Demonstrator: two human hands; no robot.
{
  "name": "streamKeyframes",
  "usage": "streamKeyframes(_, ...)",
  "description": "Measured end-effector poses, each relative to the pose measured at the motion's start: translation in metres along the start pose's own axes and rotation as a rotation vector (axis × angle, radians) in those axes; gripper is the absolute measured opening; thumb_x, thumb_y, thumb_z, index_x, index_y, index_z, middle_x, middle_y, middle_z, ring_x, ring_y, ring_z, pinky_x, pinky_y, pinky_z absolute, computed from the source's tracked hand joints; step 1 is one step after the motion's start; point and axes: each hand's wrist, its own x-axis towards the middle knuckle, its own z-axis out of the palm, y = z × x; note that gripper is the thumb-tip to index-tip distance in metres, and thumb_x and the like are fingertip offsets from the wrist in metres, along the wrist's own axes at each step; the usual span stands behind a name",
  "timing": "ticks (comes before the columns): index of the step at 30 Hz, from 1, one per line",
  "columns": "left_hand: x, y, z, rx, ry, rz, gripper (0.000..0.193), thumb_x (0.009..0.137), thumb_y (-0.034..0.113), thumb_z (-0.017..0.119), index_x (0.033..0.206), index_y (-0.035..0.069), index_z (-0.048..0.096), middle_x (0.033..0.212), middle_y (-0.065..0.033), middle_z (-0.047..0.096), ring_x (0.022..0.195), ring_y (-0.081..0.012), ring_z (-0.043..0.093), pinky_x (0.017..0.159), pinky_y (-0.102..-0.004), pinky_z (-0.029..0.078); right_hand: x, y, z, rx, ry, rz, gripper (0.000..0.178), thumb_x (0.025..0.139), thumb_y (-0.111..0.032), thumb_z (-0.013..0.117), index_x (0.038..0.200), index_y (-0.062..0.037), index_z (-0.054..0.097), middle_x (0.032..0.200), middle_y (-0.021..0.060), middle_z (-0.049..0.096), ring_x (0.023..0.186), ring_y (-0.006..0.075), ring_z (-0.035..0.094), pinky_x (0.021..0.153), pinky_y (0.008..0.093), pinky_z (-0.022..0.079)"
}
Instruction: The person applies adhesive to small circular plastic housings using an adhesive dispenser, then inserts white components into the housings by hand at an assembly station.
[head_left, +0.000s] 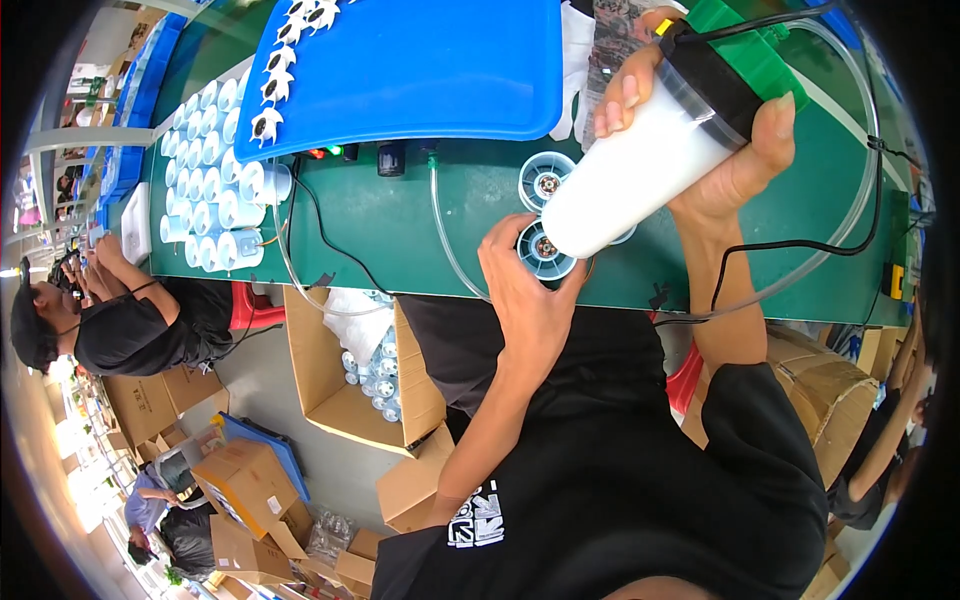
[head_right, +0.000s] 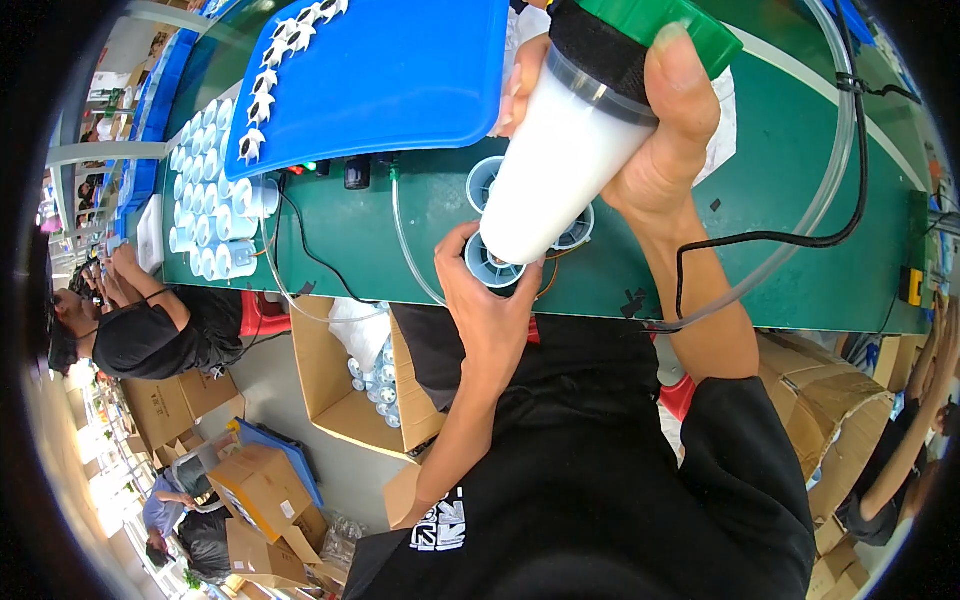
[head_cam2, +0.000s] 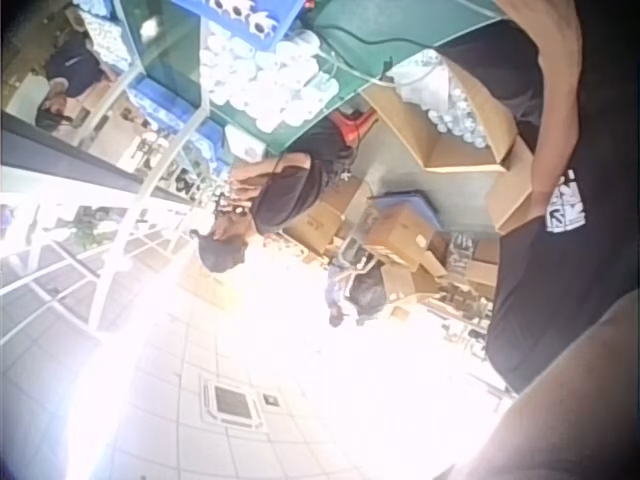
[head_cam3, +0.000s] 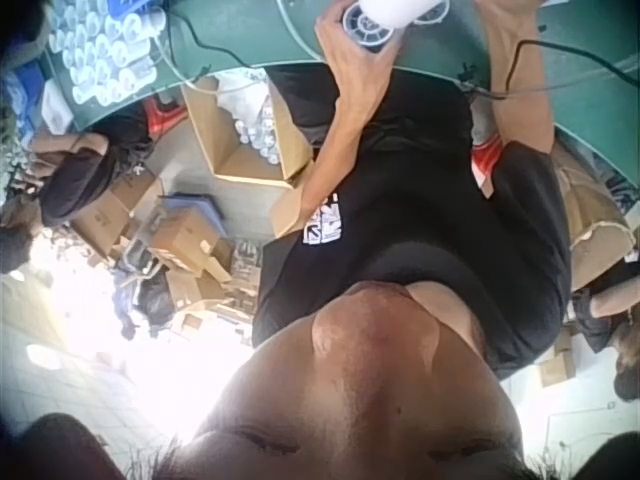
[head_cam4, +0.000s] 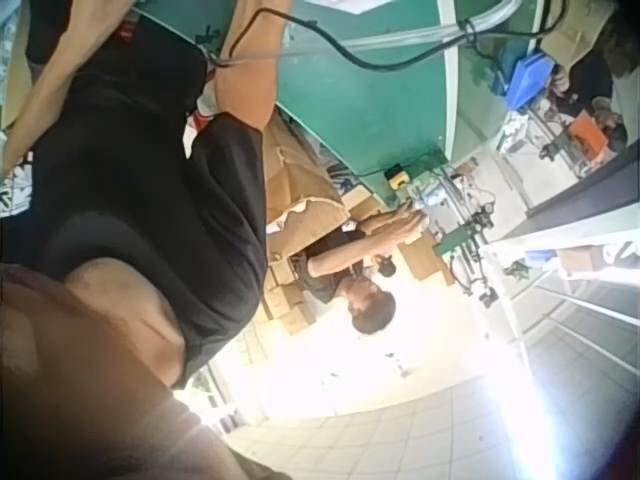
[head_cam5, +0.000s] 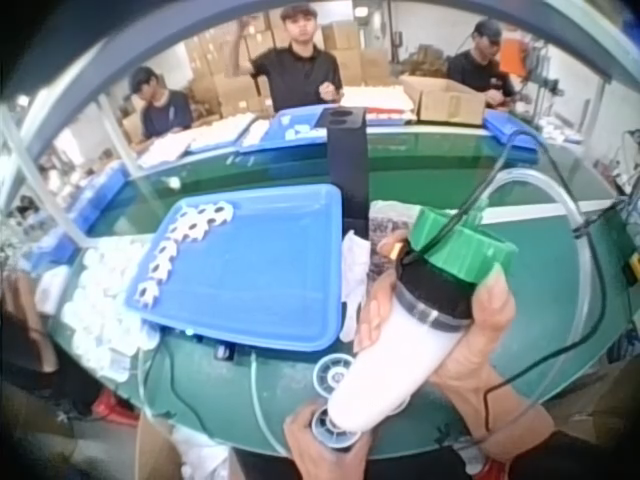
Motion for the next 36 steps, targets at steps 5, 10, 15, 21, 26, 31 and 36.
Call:
streamKeyframes(5, 0.0001, 0.0004, 0.0, -0.002, -0.001, -0.003, 0.07, 0.064, 0.001, 0.083, 0.122, -0.001, 0.045, 0.119, -0.0193, 0.052, 0.111, -0.0366, 0.05, 0.094, -0.0429, 0.04, -0.0008, 0.0027, 0.0003, 0.088, -0.011, -0.015, 0.098, 0.079, -0.082, 0.04, 0.13, 0.0017, 0.041, 0.089, 0.0109, 0.058, 0.076, 0.0231, 0.061, 0.069, 0.0385, 0.051)
streamKeyframes(10, -0.0003, 0.0001, 0.0008, 0.003, -0.002, -0.003, 0.07, 0.065, 0.001, 0.083, 0.122, 0.0, 0.044, 0.119, -0.0196, 0.052, 0.11, -0.0367, 0.05, 0.094, -0.043, 0.04, -0.0023, 0.0001, -0.0014, 0.019, -0.014, -0.016, 0.098, 0.078, -0.083, 0.04, 0.13, 0.0012, 0.041, 0.09, 0.0108, 0.057, 0.078, 0.023, 0.06, 0.07, 0.0386, 0.051)
streamKeyframes(15, -0.0008, -0.0012, 0.0008, 0.004, -0.007, -0.007, 0.069, 0.065, 0.002, 0.083, 0.123, 0.0, 0.044, 0.119, -0.0195, 0.052, 0.111, -0.0365, 0.05, 0.094, -0.0429, 0.04, -0.0022, 0.002, -0.0019, 0.086, -0.024, 0.0, 0.098, 0.078, -0.083, 0.04, 0.13, 0.0006, 0.041, 0.091, 0.011, 0.057, 0.079, 0.0231, 0.06, 0.071, 0.0385, 0.05)
streamKeyframes(21, -0.0002, -0.0005, 0.0009, 0.001, -0.003, -0.004, 0.069, 0.065, 0.001, 0.083, 0.122, -0.001, 0.044, 0.119, -0.0194, 0.052, 0.11, -0.0362, 0.05, 0.094, -0.0427, 0.04, -0.0027, 0.0012, -0.0024, 0.055, -0.016, 0.011, 0.096, 0.079, -0.082, 0.04, 0.13, -0.0003, 0.04, 0.092, 0.0107, 0.057, 0.079, 0.023, 0.059, 0.072, 0.038, 0.05)
streamKeyframes(26, -0.0006, -0.0007, 0.001, 0.003, 0.003, -0.003, 0.069, 0.065, 0.001, 0.083, 0.122, -0.001, 0.044, 0.119, -0.0193, 0.052, 0.11, -0.0363, 0.05, 0.094, -0.0428, 0.04, -0.0016, 0.0014, -0.002, 0.068, -0.032, 0.002, 0.095, 0.08, -0.082, 0.039, 0.129, -0.0008, 0.041, 0.091, 0.0104, 0.057, 0.078, 0.0228, 0.059, 0.071, 0.0383, 0.05)
streamKeyframes(31, 0.0, 0.0006, 0.0009, 0.013, 0.001, 0.006, 0.07, 0.064, 0.001, 0.083, 0.122, -0.001, 0.044, 0.118, -0.0194, 0.052, 0.109, -0.0365, 0.051, 0.093, -0.0429, 0.041, -0.0027, 0.0042, -0.008, 0.094, -0.058, -0.046, 0.094, 0.081, -0.081, 0.036, 0.129, -0.0008, 0.042, 0.091, 0.0106, 0.057, 0.078, 0.023, 0.059, 0.071, 0.0384, 0.05)
streamKeyframes(36, -0.0006, -0.0009, 0.001, 0.015, 0.005, -0.001, 0.07, 0.065, 0.002, 0.084, 0.123, -0.001, 0.044, 0.119, -0.0196, 0.052, 0.11, -0.0362, 0.05, 0.094, -0.0428, 0.041, -0.0031, 0.0069, -0.0086, 0.128, -0.059, -0.045, 0.094, 0.081, -0.081, 0.035, 0.13, -0.0006, 0.043, 0.091, 0.0107, 0.057, 0.079, 0.0231, 0.058, 0.072, 0.0386, 0.049)
